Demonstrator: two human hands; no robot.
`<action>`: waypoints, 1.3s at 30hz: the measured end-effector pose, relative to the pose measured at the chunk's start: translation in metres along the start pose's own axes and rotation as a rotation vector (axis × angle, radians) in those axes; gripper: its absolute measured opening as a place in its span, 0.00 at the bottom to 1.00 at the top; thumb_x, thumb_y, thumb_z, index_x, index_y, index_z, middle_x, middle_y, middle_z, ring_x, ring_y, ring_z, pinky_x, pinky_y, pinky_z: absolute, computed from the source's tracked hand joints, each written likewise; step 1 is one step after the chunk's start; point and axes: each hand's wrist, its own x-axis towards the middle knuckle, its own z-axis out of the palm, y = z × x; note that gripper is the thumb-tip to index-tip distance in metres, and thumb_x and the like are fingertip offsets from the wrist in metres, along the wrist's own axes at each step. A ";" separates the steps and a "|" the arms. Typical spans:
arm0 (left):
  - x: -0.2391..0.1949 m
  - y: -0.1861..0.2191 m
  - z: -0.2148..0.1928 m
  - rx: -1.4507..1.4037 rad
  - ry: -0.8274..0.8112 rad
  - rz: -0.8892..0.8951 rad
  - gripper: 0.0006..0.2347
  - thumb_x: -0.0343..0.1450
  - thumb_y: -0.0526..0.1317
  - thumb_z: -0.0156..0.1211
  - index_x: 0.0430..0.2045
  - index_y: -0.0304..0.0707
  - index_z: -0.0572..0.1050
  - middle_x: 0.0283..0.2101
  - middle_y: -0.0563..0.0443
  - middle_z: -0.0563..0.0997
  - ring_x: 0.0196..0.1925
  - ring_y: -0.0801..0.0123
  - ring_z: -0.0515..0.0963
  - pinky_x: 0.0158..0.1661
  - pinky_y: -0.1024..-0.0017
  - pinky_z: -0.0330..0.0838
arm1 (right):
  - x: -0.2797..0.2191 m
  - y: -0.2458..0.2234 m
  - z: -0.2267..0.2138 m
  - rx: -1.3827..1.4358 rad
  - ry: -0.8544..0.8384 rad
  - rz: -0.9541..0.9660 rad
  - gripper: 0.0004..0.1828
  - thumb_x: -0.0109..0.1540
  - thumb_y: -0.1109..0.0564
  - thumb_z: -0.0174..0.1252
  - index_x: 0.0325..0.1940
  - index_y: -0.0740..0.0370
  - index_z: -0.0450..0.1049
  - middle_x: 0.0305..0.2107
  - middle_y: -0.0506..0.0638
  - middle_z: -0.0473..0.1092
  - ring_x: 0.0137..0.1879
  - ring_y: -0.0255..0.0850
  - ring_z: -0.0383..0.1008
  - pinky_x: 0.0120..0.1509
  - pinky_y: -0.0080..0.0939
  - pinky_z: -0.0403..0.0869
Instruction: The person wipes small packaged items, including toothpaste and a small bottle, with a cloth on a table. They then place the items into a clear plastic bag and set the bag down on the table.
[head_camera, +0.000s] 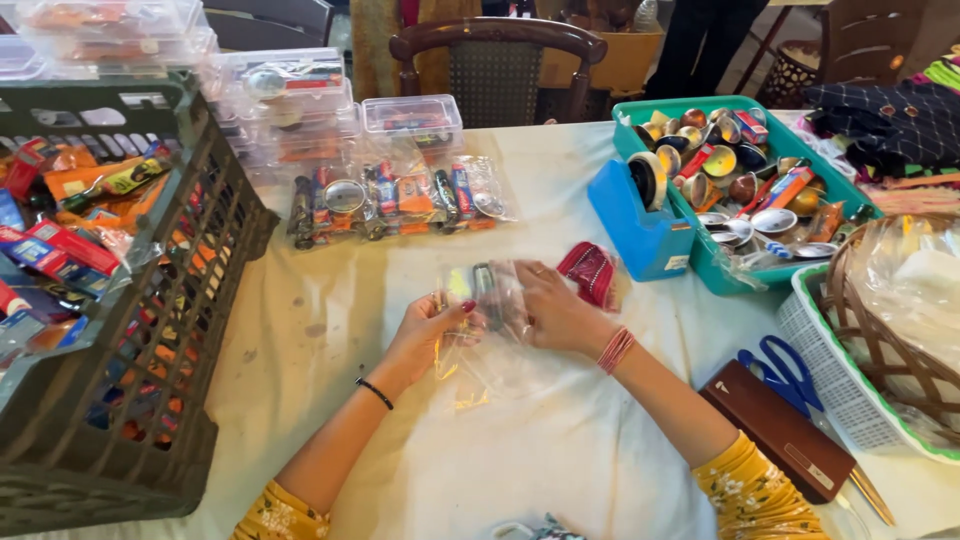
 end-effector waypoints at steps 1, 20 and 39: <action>0.000 -0.002 -0.002 -0.002 0.004 0.002 0.09 0.72 0.40 0.63 0.38 0.32 0.75 0.38 0.42 0.85 0.36 0.65 0.85 0.36 0.68 0.80 | 0.002 -0.003 -0.001 0.002 -0.002 -0.004 0.28 0.55 0.58 0.61 0.61 0.55 0.76 0.64 0.63 0.65 0.68 0.58 0.62 0.72 0.54 0.59; -0.003 0.003 0.008 0.042 0.000 0.017 0.10 0.72 0.42 0.65 0.35 0.34 0.74 0.39 0.43 0.86 0.37 0.65 0.86 0.37 0.69 0.80 | 0.047 -0.024 -0.097 0.533 0.613 0.281 0.12 0.72 0.60 0.55 0.59 0.64 0.74 0.46 0.49 0.75 0.50 0.30 0.74 0.57 0.33 0.73; -0.004 -0.004 0.001 0.019 -0.084 0.053 0.09 0.77 0.38 0.62 0.44 0.28 0.78 0.38 0.50 0.83 0.35 0.77 0.78 0.35 0.76 0.70 | 0.051 -0.022 -0.060 0.584 0.134 0.426 0.10 0.67 0.57 0.57 0.50 0.62 0.74 0.36 0.45 0.76 0.42 0.31 0.78 0.46 0.34 0.76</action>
